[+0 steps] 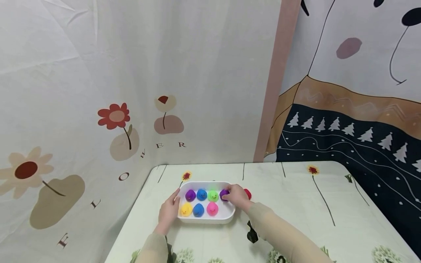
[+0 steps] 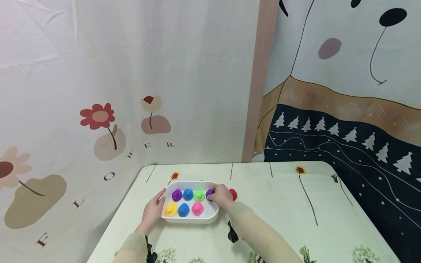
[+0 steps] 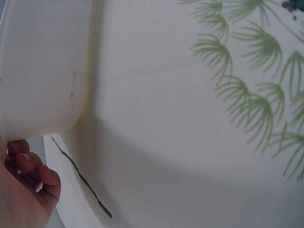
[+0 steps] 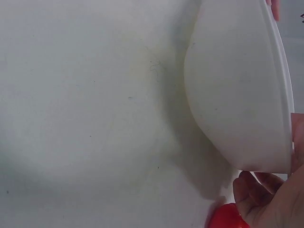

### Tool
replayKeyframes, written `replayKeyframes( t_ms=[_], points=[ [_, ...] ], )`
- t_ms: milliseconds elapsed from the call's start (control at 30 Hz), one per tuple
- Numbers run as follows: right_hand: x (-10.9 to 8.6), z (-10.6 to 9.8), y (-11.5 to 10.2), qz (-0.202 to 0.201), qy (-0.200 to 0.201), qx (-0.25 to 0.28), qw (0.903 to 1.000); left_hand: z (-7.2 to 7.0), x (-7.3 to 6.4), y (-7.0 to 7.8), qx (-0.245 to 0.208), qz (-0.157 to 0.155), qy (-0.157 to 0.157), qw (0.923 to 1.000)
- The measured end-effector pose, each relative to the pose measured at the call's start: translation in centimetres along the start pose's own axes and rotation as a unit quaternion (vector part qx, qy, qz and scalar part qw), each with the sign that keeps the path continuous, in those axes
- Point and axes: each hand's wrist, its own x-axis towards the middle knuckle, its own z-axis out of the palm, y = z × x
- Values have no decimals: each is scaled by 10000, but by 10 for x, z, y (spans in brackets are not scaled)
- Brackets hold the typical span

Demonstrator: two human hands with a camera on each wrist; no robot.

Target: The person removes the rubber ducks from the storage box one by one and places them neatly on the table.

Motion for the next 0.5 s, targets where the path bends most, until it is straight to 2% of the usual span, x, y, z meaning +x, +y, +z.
replayKeyframes(
  t_ms=[367, 500],
  points=[
    [1, -9, -1, 52, -136, 180, 9997, -1, -2, 1, 11, 16, -9, 10000],
    [0, -14, 0, -26, -194, 89, 9998, -1, -3, 2, 46, 2, -17, 10000]
  ],
)
